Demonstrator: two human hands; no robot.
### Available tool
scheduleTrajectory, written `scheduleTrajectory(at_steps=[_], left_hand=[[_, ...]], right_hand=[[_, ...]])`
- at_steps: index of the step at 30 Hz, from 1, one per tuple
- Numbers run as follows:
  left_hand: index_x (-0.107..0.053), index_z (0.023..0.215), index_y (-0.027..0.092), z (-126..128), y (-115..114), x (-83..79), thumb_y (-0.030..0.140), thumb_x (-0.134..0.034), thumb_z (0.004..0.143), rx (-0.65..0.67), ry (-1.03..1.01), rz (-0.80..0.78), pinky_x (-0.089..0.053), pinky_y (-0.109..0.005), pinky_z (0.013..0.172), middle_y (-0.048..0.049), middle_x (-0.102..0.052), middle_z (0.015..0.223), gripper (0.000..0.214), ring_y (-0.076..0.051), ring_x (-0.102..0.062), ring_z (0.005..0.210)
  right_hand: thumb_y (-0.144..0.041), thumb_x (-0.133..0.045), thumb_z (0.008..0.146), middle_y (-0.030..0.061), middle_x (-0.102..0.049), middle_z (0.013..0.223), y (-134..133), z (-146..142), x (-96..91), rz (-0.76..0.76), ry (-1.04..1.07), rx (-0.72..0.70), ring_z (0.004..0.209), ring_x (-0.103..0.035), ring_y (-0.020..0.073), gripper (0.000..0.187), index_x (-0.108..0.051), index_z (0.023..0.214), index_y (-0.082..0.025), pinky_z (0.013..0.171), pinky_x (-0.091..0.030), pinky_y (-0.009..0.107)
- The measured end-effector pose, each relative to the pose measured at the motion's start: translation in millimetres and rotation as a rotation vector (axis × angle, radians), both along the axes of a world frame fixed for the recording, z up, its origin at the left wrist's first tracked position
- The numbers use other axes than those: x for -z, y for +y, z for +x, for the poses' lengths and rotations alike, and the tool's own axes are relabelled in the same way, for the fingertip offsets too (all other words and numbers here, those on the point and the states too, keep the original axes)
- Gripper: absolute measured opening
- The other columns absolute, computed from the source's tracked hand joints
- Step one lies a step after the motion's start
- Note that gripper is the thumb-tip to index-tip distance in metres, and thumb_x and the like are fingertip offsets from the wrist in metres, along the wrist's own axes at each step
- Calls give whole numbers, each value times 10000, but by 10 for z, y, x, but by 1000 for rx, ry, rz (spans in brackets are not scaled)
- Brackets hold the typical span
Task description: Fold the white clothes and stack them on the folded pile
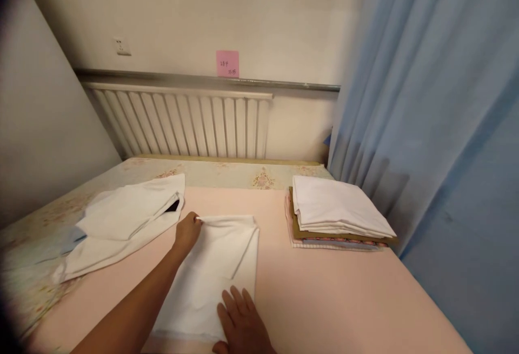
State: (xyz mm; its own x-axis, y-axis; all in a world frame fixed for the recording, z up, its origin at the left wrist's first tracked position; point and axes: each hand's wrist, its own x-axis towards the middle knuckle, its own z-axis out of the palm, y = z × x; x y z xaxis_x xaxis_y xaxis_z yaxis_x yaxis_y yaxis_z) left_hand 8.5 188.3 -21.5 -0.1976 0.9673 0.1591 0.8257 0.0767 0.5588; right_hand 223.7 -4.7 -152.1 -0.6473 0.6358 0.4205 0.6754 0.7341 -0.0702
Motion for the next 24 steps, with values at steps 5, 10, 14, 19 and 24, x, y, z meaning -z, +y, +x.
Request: scheduleTrajectory(at_steps=[5, 10, 14, 19, 24], left_hand=[[-434, 1290, 121, 15, 31, 52, 202, -440, 819, 76, -38, 139, -311, -362, 1080, -165, -428, 1425, 478, -253, -334, 1366], [-522, 1150, 150, 194, -465, 185, 234, -381, 867, 219, -15, 204, -360, -370, 1032, -156, -546, 1261, 327, -254, -476, 1227], [-550, 842, 217, 397, -1043, 354, 317, -305, 927, 333, 28, 109, -444, -348, 767, -65, -608, 850, 278, -214, -579, 796], [-600, 810, 226, 462, -1405, 527, 202, -446, 847, 799, -91, -141, -431, -270, 751, 1, -633, 837, 160, -157, -567, 802], [-585, 844, 199, 470, -1428, 541, 158, -425, 846, 791, -18, -118, -435, -287, 811, -33, -620, 921, 165, -165, -557, 874]], right_hand=[[-504, -569, 814, 130, -425, 1447, 17, -5, 87, 58, 59, 23, 1335, -384, 339, 654, -463, 1363, -165, 1047, -404, 519], [-505, -560, 818, 131, -443, 1438, 32, -2, 137, 135, 64, 22, 1339, -377, 331, 630, -487, 1335, -152, 1051, -400, 503], [-560, -527, 829, 129, -518, 1379, 91, -57, 231, 288, 115, 50, 1313, -413, 325, 604, -539, 1277, -154, 1025, -429, 490], [-681, -423, 843, 125, -637, 1223, 177, -110, 349, 452, 177, 60, 1262, -478, 301, 662, -582, 1218, -159, 1013, -454, 452], [-334, -525, 914, 85, -604, 1289, 164, -22, 311, 412, 79, 65, 1264, -494, 256, 376, -549, 1263, -197, 1015, -471, 397]])
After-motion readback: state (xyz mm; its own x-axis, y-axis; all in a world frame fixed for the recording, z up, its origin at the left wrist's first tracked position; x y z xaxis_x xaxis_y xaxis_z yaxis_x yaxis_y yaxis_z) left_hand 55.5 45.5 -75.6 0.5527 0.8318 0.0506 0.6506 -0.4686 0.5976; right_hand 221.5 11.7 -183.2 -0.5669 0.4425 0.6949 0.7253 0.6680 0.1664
